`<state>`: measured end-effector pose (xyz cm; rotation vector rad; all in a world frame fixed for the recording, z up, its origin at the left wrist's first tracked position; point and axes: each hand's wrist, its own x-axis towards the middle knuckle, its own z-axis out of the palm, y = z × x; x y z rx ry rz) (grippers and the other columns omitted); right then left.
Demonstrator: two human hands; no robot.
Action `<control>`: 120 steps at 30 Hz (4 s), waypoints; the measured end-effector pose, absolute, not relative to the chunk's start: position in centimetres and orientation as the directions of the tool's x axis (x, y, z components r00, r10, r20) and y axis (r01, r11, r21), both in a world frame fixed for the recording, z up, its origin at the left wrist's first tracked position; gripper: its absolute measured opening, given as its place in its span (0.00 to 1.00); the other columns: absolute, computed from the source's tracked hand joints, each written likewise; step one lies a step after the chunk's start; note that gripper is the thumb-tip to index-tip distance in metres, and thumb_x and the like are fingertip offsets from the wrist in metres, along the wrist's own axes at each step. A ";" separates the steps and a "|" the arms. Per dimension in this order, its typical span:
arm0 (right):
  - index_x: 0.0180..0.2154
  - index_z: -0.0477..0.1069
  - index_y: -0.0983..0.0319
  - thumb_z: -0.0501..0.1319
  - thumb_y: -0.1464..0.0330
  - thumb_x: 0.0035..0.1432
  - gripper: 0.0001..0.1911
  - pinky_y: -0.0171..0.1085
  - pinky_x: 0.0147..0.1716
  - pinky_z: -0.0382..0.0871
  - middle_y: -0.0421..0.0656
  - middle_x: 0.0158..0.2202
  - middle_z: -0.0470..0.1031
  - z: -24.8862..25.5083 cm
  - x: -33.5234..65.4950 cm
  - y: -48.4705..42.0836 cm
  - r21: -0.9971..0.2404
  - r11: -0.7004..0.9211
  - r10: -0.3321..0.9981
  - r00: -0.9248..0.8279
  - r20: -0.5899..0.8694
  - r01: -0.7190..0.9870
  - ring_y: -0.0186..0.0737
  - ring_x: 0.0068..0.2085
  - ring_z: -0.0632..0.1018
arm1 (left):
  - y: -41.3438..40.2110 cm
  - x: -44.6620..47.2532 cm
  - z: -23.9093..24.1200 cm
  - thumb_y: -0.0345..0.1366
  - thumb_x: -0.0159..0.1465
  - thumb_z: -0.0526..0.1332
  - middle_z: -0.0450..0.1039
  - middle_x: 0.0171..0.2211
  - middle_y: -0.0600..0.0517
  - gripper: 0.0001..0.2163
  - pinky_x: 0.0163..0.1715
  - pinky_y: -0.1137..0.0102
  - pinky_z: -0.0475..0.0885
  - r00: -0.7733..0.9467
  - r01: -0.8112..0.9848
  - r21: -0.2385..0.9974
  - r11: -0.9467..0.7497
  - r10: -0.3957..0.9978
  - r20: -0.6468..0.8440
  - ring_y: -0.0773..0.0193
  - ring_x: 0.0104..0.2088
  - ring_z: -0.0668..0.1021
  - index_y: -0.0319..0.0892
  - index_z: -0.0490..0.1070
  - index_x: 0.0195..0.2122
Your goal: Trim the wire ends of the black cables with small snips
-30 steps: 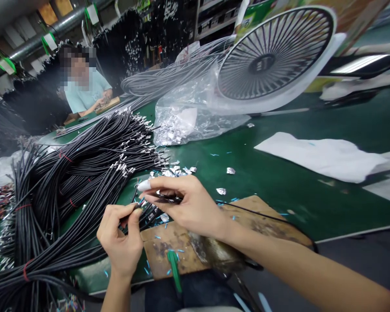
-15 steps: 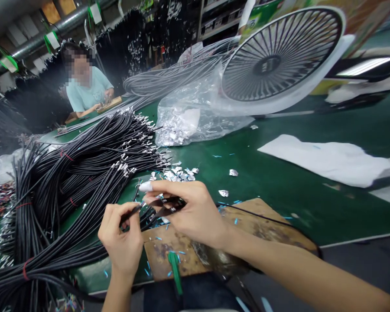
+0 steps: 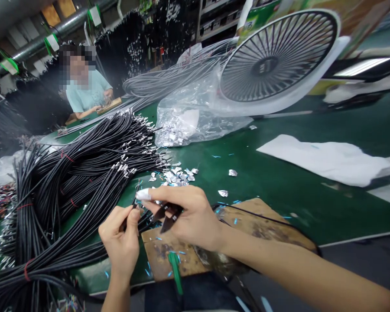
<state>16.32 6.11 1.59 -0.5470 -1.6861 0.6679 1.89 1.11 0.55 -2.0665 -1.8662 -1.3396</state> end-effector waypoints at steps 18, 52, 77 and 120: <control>0.44 0.71 0.61 0.58 0.73 0.57 0.12 0.31 0.32 0.72 0.43 0.33 0.79 1.5 17.4 6.4 -0.486 0.872 0.479 -0.289 0.829 0.050 0.35 0.33 0.79 | 1.1 2.0 0.6 0.34 0.60 0.59 0.73 0.23 0.53 0.06 0.21 0.72 0.66 -0.165 0.757 0.582 -0.297 0.775 0.610 0.67 0.22 0.72 0.44 0.77 0.33; 0.30 0.78 0.65 0.58 0.74 0.56 0.09 0.30 0.23 0.59 0.39 0.22 0.74 3.3 17.2 6.9 -0.804 0.588 0.739 -0.464 0.489 0.088 0.29 0.22 0.68 | 0.4 1.8 0.3 0.33 0.58 0.62 0.75 0.26 0.51 0.04 0.21 0.69 0.70 -0.254 0.754 0.554 -0.353 0.621 0.741 0.64 0.25 0.75 0.45 0.77 0.32; 0.32 0.78 0.66 0.57 0.73 0.57 0.11 0.31 0.26 0.66 0.43 0.23 0.76 2.7 16.5 6.2 -0.717 0.681 0.722 -0.304 0.621 0.152 0.34 0.25 0.74 | 0.4 1.4 1.7 0.41 0.65 0.52 0.66 0.17 0.53 0.17 0.18 0.74 0.63 -0.231 0.660 0.714 -0.234 0.841 0.490 0.69 0.18 0.69 0.40 0.70 0.22; 0.19 0.59 0.62 0.60 0.70 0.44 0.10 0.32 0.22 0.49 0.33 0.18 0.55 2.4 16.2 8.2 -0.991 0.115 0.929 -0.345 0.133 -0.071 0.28 0.22 0.57 | 1.5 1.6 0.4 0.32 0.56 0.63 0.74 0.26 0.52 0.04 0.24 0.74 0.68 -0.040 0.908 0.322 -0.270 0.708 0.705 0.66 0.26 0.73 0.44 0.77 0.32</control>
